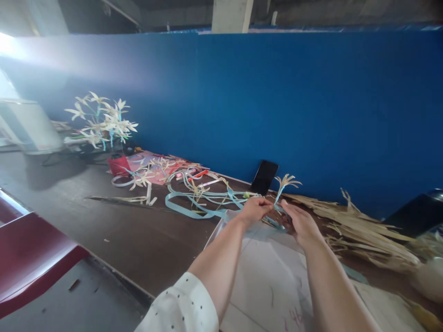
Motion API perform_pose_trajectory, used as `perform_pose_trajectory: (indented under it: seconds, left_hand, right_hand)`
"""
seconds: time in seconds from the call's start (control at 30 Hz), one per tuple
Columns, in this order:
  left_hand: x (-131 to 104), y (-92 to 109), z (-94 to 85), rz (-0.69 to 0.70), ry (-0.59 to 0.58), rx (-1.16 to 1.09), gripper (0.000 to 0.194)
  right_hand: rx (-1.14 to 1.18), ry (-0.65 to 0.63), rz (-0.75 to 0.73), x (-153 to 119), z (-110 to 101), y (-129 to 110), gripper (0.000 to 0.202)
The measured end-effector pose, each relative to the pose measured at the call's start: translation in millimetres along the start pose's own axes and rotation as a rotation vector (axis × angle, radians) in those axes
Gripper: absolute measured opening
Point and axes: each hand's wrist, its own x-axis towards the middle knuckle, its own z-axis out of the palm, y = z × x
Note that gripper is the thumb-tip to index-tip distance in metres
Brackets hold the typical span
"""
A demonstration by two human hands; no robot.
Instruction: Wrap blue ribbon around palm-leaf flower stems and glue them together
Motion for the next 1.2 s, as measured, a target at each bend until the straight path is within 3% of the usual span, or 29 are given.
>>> perform_pose_trajectory:
  seconds: [0.13, 0.33, 0.4, 0.5, 0.63, 0.7, 0.77, 0.87, 0.93, 1.03, 1.13, 1.2]
  left_hand:
    - [-1, 0, -0.2, 0.002, -0.012, 0.019, 0.02]
    - [-2, 4, -0.5, -0.015, -0.004, 0.036, 0.019]
    - [-2, 4, -0.4, -0.015, 0.009, 0.04, 0.02]
    - [-1, 3, -0.5, -0.03, 0.02, 0.021, 0.022]
    - [3, -1, -1.0, -0.022, 0.042, -0.048, 0.021]
    - [4, -1, -1.1, -0.023, 0.052, -0.088, 0.021]
    - [4, 1, -1.0, -0.031, 0.056, -0.102, 0.021]
    - [0, 6, -1.1, -0.029, 0.066, -0.073, 0.021]
    - [-3, 10, -1.5, -0.034, 0.069, -0.067, 0.021]
    - [-5, 13, -2.2, -0.052, 0.062, -0.068, 0.022]
    - [-4, 11, -2.6, -0.04, 0.034, -0.059, 0.025]
    - [-2, 8, -2.7, -0.018, 0.019, -0.052, 0.026]
  right_hand:
    - [-0.001, -0.027, 0.073, -1, -9, 2, 0.038]
    - [-0.355, -0.125, -0.059, -3, -16, -2, 0.047]
    - [-0.501, -0.02, -0.126, -3, -16, -6, 0.04]
    - [-0.618, 0.236, -0.202, 0, -22, -6, 0.035]
    - [-0.479, 0.654, -0.187, 9, -41, 10, 0.039]
    - [-0.386, 0.77, -0.137, 12, -47, 18, 0.046]
    - [-0.31, 0.675, -0.108, 12, -46, 20, 0.058]
    - [-0.179, 0.307, -0.195, 5, -35, 10, 0.075]
    - [-0.032, 0.097, -0.239, -3, -28, -3, 0.075]
    - [0.132, 0.033, -0.316, -11, -25, -19, 0.057]
    - [0.117, 0.046, -0.208, -12, -25, -20, 0.055]
    - [0.045, -0.021, -0.118, -10, -24, -15, 0.054]
